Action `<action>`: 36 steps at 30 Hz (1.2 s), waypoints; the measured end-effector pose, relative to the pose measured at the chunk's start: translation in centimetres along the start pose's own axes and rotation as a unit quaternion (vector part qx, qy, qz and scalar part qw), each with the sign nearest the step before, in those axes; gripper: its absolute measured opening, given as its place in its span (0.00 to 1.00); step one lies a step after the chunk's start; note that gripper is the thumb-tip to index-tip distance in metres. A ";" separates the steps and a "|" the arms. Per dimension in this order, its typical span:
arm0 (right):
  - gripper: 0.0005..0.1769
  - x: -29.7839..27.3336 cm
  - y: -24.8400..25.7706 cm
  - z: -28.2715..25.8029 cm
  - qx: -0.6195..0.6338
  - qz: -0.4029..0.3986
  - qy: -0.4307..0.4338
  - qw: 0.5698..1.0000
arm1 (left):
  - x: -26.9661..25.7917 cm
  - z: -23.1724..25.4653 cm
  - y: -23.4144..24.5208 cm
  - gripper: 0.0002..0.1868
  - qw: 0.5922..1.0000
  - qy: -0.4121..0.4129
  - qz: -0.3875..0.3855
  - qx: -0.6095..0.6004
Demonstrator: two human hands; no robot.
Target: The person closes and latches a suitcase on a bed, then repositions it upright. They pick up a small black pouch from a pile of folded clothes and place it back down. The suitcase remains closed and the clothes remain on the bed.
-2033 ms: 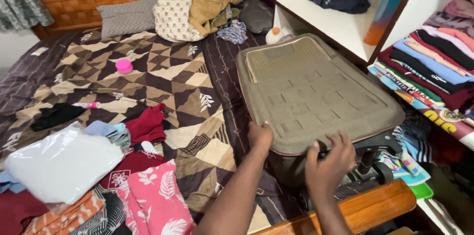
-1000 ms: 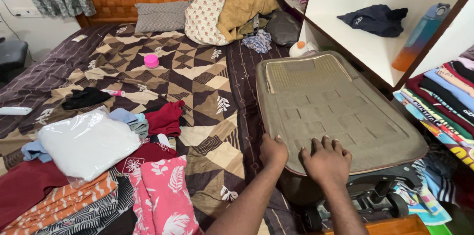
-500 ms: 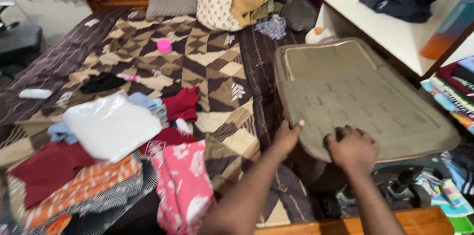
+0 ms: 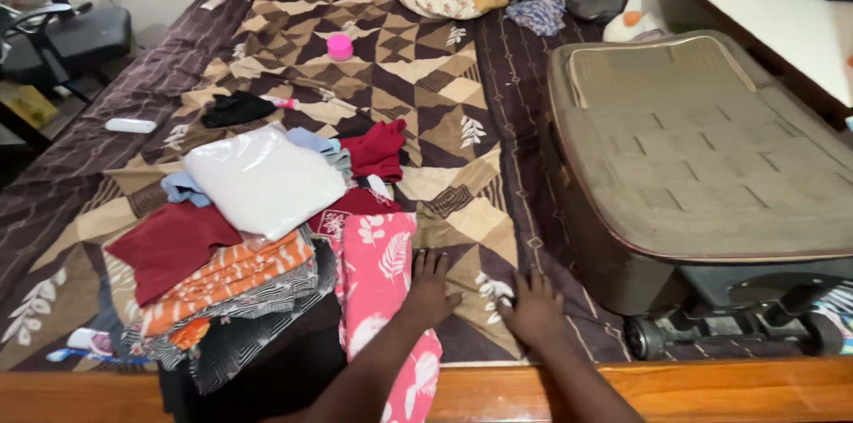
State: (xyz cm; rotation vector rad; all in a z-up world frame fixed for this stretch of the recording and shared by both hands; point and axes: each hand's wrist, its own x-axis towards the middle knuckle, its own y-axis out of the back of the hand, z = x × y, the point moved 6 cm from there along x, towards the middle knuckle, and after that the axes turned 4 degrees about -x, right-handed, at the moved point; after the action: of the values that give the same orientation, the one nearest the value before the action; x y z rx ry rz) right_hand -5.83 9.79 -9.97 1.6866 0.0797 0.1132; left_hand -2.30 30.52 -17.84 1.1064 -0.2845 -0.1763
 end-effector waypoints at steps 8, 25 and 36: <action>0.48 1.1 -4.1 2.5 -0.082 -0.033 -0.013 0.996 | 0.2 -4.8 1.2 0.39 0.988 -0.119 0.057 -0.075; 0.46 0.3 -2.7 1.5 -0.100 -0.006 -0.016 0.995 | -14.8 4.1 19.0 0.52 0.882 0.402 0.237 -0.073; 0.43 0.8 -2.8 1.5 -0.163 0.006 0.013 0.987 | -3.3 4.1 13.0 0.35 0.712 0.371 0.250 -0.540</action>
State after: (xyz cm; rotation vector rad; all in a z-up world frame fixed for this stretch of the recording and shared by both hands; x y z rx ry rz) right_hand -4.85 8.76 -12.90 1.3598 0.0671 0.1500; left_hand -6.74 33.71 -4.91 -0.1683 0.2636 0.5520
